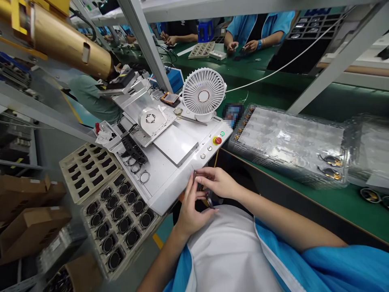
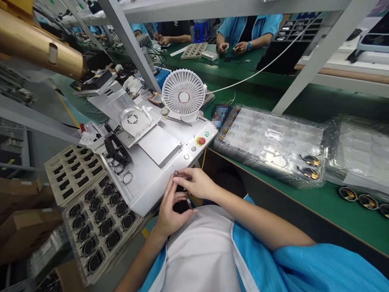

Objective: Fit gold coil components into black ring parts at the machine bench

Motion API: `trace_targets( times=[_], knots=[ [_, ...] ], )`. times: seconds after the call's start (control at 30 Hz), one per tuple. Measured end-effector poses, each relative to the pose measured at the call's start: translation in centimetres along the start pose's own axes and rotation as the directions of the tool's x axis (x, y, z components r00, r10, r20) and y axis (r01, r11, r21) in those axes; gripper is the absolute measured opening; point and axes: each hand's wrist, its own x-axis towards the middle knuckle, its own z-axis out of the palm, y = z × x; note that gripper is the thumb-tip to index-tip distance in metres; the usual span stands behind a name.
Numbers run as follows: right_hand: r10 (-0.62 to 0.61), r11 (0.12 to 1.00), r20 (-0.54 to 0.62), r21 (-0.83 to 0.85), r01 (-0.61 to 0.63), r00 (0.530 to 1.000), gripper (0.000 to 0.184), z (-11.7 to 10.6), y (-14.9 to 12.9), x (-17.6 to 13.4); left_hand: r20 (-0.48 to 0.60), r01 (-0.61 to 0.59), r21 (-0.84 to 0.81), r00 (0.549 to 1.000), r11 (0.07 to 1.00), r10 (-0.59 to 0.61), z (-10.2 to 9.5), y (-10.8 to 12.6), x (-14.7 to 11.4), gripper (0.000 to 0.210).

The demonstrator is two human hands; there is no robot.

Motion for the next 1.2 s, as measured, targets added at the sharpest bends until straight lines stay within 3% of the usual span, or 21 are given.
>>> trace_targets(
  times=[0.13, 0.27, 0.4, 0.5, 0.67, 0.83, 0.93, 1.03, 1.13, 1.2],
  knots=[
    [0.138, 0.956, -0.117, 0.276, -0.101, 0.983, 0.041, 0.2, -0.1, 0.0, 0.1, -0.071, 0.087, 0.993, 0.994, 0.062, 0.9, 0.6, 1.5, 0.091],
    [0.22, 0.885, -0.119, 0.442, -0.146, 0.968, 0.048, -0.4, -0.5, 0.4, 0.161, -0.145, 0.024, 0.977, 0.989, 0.139, 0.9, 0.6, 1.9, 0.09],
    [0.165, 0.929, -0.137, 0.354, -0.107, 0.977, 0.042, -1.3, -0.8, 0.3, 0.067, -0.164, -0.19, 0.981, 0.968, 0.18, 0.3, 0.3, 1.9, 0.093],
    [0.159, 0.965, -0.092, 0.226, -0.135, 0.983, 0.033, -1.8, -1.1, 0.2, 0.11, -0.157, -0.254, 0.976, 0.954, 0.19, -0.3, 0.2, 2.2, 0.09],
    [0.196, 0.979, -0.113, 0.08, -0.187, 0.974, 0.025, -2.3, -1.4, 0.2, 0.178, -0.247, -0.092, 0.949, 0.965, 0.26, -0.7, -0.4, 2.3, 0.091],
    [0.249, 0.948, -0.031, 0.212, -0.237, 0.968, 0.042, -2.3, -1.1, 0.1, 0.254, -0.352, 0.088, 0.913, 0.932, 0.32, -0.6, -1.0, 2.2, 0.09],
    [0.268, 0.925, -0.025, 0.286, -0.25, 0.963, 0.049, -2.0, -0.8, -0.1, 0.232, -0.324, 0.02, 0.922, 0.946, 0.31, -0.7, -1.0, 2.1, 0.096],
    [0.238, 0.926, -0.042, 0.312, -0.213, 0.97, 0.047, -1.9, -0.9, -0.4, 0.175, -0.269, -0.182, 0.938, 0.946, 0.3, -1.0, -0.6, 1.9, 0.097],
    [0.215, 0.928, -0.057, 0.323, -0.186, 0.975, 0.044, -1.9, -1.4, -0.6, 0.03, -0.229, -0.379, 0.965, 0.896, 0.259, -1.4, -0.3, 1.9, 0.08],
    [0.227, 0.92, -0.044, 0.337, -0.2, 0.973, 0.044, -1.9, -1.9, -0.6, -0.097, -0.197, -0.468, 0.98, 0.862, 0.171, -1.6, -0.1, 2.2, 0.061]
  ],
)
